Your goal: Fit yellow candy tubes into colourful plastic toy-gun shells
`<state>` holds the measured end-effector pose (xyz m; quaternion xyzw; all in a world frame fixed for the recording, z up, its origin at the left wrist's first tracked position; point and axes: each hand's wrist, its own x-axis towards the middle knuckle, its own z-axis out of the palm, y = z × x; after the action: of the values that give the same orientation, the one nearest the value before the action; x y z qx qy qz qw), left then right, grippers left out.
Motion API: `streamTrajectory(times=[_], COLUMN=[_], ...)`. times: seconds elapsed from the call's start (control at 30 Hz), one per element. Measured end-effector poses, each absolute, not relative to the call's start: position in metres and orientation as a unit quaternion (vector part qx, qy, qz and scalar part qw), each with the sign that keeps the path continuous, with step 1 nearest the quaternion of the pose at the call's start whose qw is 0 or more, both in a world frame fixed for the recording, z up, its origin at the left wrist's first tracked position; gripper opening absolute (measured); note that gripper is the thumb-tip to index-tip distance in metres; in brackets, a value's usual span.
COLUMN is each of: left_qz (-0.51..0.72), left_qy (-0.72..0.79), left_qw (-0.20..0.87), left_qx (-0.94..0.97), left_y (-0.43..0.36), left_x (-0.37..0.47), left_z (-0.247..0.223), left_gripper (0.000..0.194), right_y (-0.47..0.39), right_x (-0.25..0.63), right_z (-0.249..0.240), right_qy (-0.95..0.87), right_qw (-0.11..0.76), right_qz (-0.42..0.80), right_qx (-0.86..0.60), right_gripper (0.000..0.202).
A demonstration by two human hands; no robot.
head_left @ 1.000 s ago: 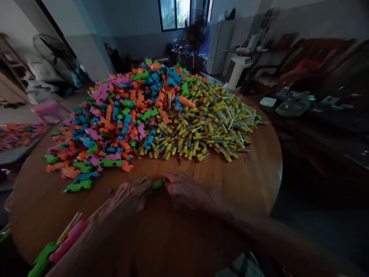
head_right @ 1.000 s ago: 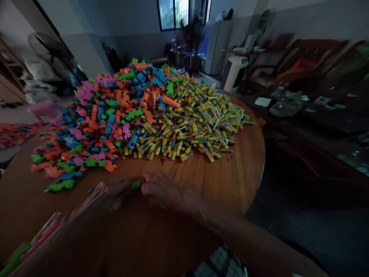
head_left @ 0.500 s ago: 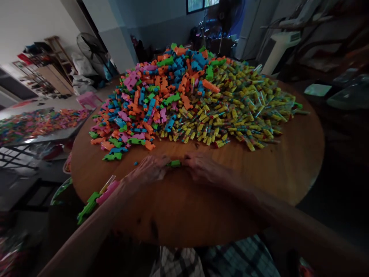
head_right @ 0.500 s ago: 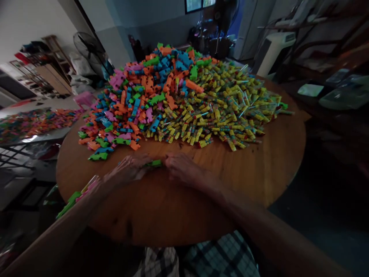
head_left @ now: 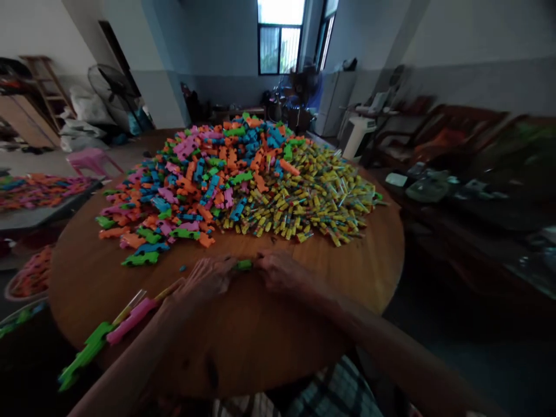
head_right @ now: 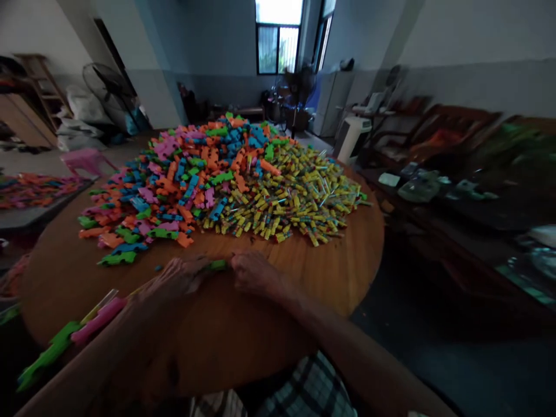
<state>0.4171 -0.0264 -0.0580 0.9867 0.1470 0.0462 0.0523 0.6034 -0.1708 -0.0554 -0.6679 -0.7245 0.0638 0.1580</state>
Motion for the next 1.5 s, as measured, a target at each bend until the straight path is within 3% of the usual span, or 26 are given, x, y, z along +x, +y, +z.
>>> streamTrajectory(times=[0.13, 0.23, 0.43, 0.67, 0.8, 0.93, 1.07, 1.33, 1.5], left_qz=[0.027, 0.023, 0.070, 0.120, 0.178, 0.128, 0.101, 0.052, 0.109], left_qy=[0.218, 0.293, 0.391, 0.516, 0.498, 0.386, 0.380, 0.340, 0.255], left_qw=[0.027, 0.013, -0.011, -0.095, -0.113, -0.018, -0.009, 0.001, -0.028], left_qx=[0.975, 0.956, 0.918, 0.843, 0.841, 0.913, 0.919, 0.939, 0.960], left_y=[-0.041, -0.047, -0.028, 0.012, 0.002, -0.009, 0.001, -0.028, -0.045], left_x=[0.394, 0.361, 0.279, 0.179, 0.220, 0.320, 0.391, 0.417, 0.417], left_z=[-0.049, -0.044, -0.052, -0.066, -0.047, -0.040, -0.043, -0.048, -0.049], left_gripper=[0.029, 0.027, 0.030, 0.039, 0.037, 0.043, 0.044, 0.030, 0.036], right_y=[-0.195, -0.208, -0.209, -0.206, -0.206, -0.210, -0.215, -0.216, -0.212], right_x=[0.616, 0.644, 0.686, 0.694, 0.691, 0.687, 0.684, 0.675, 0.665], right_z=[-0.055, -0.067, -0.093, -0.119, -0.117, -0.112, -0.109, -0.096, -0.088], right_qy=[-0.696, -0.580, -0.559, -0.553, -0.556, -0.567, -0.575, -0.573, -0.607], right_qw=[0.231, 0.303, 0.117, 0.211, 0.207, 0.203, 0.194, 0.150, 0.120], right_qz=[-0.010, -0.143, -0.180, -0.251, -0.251, -0.250, -0.212, -0.133, -0.068], right_qx=[-0.680, -0.742, -0.801, -0.766, -0.765, -0.758, -0.766, -0.795, -0.782], right_gripper=[0.022, 0.030, 0.032, 0.031, 0.031, 0.033, 0.035, 0.038, 0.035])
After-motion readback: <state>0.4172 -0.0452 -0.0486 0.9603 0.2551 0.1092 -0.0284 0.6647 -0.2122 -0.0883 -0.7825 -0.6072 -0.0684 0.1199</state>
